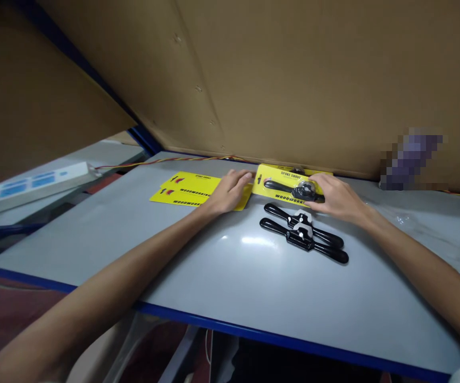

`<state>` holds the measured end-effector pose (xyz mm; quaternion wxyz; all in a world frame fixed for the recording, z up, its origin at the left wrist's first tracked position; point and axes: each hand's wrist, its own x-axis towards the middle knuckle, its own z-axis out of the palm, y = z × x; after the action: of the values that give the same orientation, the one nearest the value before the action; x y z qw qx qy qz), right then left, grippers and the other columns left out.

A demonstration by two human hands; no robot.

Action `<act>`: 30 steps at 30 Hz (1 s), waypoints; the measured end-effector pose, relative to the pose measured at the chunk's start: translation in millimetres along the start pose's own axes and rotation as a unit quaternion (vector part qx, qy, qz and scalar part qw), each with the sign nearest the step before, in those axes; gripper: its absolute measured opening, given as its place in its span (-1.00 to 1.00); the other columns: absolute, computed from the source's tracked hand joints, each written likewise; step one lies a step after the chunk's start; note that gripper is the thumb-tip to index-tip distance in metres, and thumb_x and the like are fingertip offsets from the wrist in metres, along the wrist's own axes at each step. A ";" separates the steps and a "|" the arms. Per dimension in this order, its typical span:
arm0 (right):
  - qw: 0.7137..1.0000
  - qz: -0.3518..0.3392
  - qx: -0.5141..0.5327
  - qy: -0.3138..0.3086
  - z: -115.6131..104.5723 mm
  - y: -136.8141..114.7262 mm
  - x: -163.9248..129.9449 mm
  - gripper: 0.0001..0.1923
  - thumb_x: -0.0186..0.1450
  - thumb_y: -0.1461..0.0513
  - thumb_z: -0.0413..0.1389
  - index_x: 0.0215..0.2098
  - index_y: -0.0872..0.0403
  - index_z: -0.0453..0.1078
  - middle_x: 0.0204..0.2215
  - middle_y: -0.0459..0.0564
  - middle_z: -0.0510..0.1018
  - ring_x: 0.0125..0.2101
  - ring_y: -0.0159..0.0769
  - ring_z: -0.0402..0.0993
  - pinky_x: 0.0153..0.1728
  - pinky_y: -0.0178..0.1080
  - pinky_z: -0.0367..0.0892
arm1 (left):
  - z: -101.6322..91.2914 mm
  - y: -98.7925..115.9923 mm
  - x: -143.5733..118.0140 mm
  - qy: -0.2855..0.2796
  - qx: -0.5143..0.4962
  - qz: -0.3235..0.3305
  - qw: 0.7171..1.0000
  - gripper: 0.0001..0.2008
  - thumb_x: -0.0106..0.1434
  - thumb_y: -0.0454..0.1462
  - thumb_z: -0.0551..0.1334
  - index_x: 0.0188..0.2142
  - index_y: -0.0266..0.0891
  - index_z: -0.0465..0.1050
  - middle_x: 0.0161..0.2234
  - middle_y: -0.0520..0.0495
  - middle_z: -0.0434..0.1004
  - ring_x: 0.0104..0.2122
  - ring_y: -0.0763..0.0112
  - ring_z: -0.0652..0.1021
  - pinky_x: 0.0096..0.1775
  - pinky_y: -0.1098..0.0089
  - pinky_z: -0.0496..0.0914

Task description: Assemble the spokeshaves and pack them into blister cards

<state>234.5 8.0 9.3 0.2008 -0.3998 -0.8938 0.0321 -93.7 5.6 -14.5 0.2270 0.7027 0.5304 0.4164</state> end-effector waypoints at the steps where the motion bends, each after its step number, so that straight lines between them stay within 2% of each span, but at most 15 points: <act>1: 1.000 -0.004 0.006 0.018 -0.7 -0.2 -0.1 -0.47 0.36 -0.02 0.25 0.22 -0.03 0.41 0.16 0.16 0.60 0.13 0.13 0.56 0.15 0.23 0.48 | 2.5 0.7 0.7 -0.016 -0.057 -0.028 0.998 -0.64 0.44 -0.08 0.12 -0.20 -0.21 0.65 -0.09 -0.14 0.71 0.05 0.03 0.56 0.23 0.15 0.33; 3: 0.999 -0.008 0.017 0.041 -2.2 -1.0 0.5 -0.45 0.35 -0.02 0.27 0.23 -0.03 0.41 0.15 0.18 0.60 0.11 0.13 0.57 0.15 0.22 0.48 | 7.8 2.6 1.8 -0.050 -0.191 -0.076 0.977 -0.64 0.41 -0.06 0.16 -0.22 -0.21 0.67 -0.11 -0.12 0.73 0.08 0.03 0.59 0.23 0.16 0.37; 5: 0.999 -0.005 0.023 0.046 -4.1 -2.6 1.2 -0.43 0.34 -0.05 0.27 0.23 -0.02 0.41 0.13 0.19 0.61 0.08 0.13 0.58 0.12 0.22 0.49 | 11.8 5.1 2.0 -0.090 -0.315 -0.094 0.940 -0.69 0.35 -0.08 0.26 -0.17 -0.24 0.68 -0.12 -0.16 0.74 0.07 0.04 0.62 0.21 0.15 0.42; 7: 0.999 -0.003 0.027 0.038 -6.6 -4.6 0.8 -0.39 0.34 -0.06 0.27 0.26 -0.02 0.39 0.14 0.18 0.60 0.08 0.14 0.58 0.11 0.22 0.49 | 12.8 7.2 1.1 -0.121 -0.392 -0.107 0.906 -0.71 0.29 -0.13 0.34 -0.13 -0.29 0.68 -0.12 -0.22 0.74 0.00 0.09 0.67 0.15 0.17 0.48; 10: 0.999 -0.007 0.038 0.013 -10.0 -7.5 -3.0 -0.41 0.38 -0.04 0.24 0.31 -0.06 0.37 0.18 0.16 0.56 0.13 0.12 0.55 0.17 0.22 0.46 | 9.1 9.3 -1.1 -0.125 -0.412 -0.145 0.891 -0.74 0.23 -0.22 0.44 -0.12 -0.30 0.68 -0.13 -0.22 0.75 -0.13 0.22 0.71 0.01 0.27 0.56; 14: 0.998 -0.001 0.061 -0.011 -11.3 -9.3 -9.0 -0.45 0.43 -0.04 0.18 0.32 -0.11 0.34 0.22 0.15 0.51 0.19 0.12 0.50 0.25 0.24 0.40 | 4.1 13.1 -0.7 -0.078 -0.401 -0.181 0.894 -0.71 0.10 -0.28 0.53 -0.16 -0.28 0.68 -0.19 -0.15 0.76 -0.25 0.33 0.72 -0.16 0.39 0.59; 17: 0.997 0.018 0.066 -0.019 -11.4 -10.4 -10.9 -0.46 0.43 -0.08 0.16 0.30 -0.09 0.34 0.19 0.15 0.52 0.16 0.13 0.52 0.21 0.25 0.42 | -1.2 15.1 5.7 -0.016 -0.398 -0.202 0.895 -0.73 0.14 -0.20 0.53 -0.20 -0.29 0.66 -0.27 -0.14 0.74 -0.36 0.35 0.69 -0.24 0.39 0.58; 20: 0.997 0.038 0.063 -0.020 -11.9 -10.5 -13.2 -0.48 0.40 -0.08 0.18 0.24 -0.09 0.38 0.11 0.14 0.57 0.08 0.14 0.55 0.12 0.26 0.47 | -20.9 8.3 17.6 0.100 -0.384 -0.209 0.894 -0.83 0.25 -0.22 0.42 -0.23 -0.29 0.61 -0.27 -0.13 0.72 -0.37 0.38 0.66 -0.27 0.40 0.54; 22: 0.997 0.048 0.061 -0.017 -12.6 -9.4 -16.5 -0.51 0.38 -0.08 0.20 0.18 -0.08 0.42 0.06 0.14 0.59 0.03 0.14 0.57 0.06 0.24 0.49 | -45.8 -3.3 25.7 0.217 -0.355 -0.222 0.881 -0.93 0.29 -0.30 0.34 -0.24 -0.27 0.54 -0.30 -0.07 0.69 -0.37 0.43 0.61 -0.31 0.45 0.48; 24: 0.996 0.059 0.060 -0.014 -15.3 -8.1 -21.4 -0.53 0.37 -0.09 0.20 0.14 -0.07 0.45 0.00 0.14 0.61 -0.03 0.13 0.59 0.01 0.22 0.51 | -76.9 -19.1 31.0 0.353 -0.306 -0.236 0.852 -0.94 0.29 -0.36 0.29 -0.25 -0.25 0.43 -0.36 0.03 0.61 -0.41 0.49 0.55 -0.31 0.47 0.45; 25: 0.996 0.066 0.061 -0.010 -18.1 -7.6 -24.2 -0.52 0.36 -0.09 0.20 0.14 -0.06 0.46 -0.01 0.14 0.62 -0.05 0.12 0.60 -0.01 0.21 0.52 | -92.6 -27.8 32.2 0.384 -0.279 -0.240 0.847 -0.91 0.28 -0.40 0.27 -0.22 -0.25 0.42 -0.35 0.07 0.59 -0.42 0.51 0.54 -0.30 0.47 0.44; 26: 0.995 0.075 0.062 -0.004 -22.3 -7.2 -27.3 -0.50 0.35 -0.11 0.20 0.14 -0.05 0.46 -0.02 0.15 0.63 -0.07 0.11 0.61 -0.02 0.20 0.53 | -107.3 -36.6 32.5 0.428 -0.254 -0.251 0.830 -0.87 0.28 -0.45 0.21 -0.19 -0.27 0.40 -0.36 0.09 0.56 -0.45 0.54 0.51 -0.32 0.49 0.41; 28: 0.994 0.096 0.055 0.017 -36.0 -5.9 -34.8 -0.45 0.33 -0.13 0.20 0.16 -0.05 0.47 0.00 0.16 0.64 -0.10 0.11 0.62 -0.04 0.20 0.54 | -130.9 -54.0 31.0 0.460 -0.204 -0.267 0.822 -0.73 0.26 -0.50 0.10 -0.09 -0.26 0.41 -0.41 0.13 0.50 -0.53 0.55 0.45 -0.39 0.51 0.37; 30: 0.992 0.119 0.028 0.037 -56.4 -0.5 -45.7 -0.43 0.32 -0.15 0.19 0.18 -0.08 0.47 0.04 0.16 0.64 -0.08 0.13 0.63 -0.02 0.23 0.53 | -145.3 -71.1 28.1 0.468 -0.137 -0.276 0.828 -0.69 0.21 -0.51 0.09 -0.09 -0.29 0.43 -0.50 0.15 0.39 -0.59 0.54 0.37 -0.45 0.51 0.34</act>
<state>283.3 -31.4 45.9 0.2393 -0.4982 -0.8308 0.0656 -250.7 37.8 21.0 0.1511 0.2097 0.6823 0.6839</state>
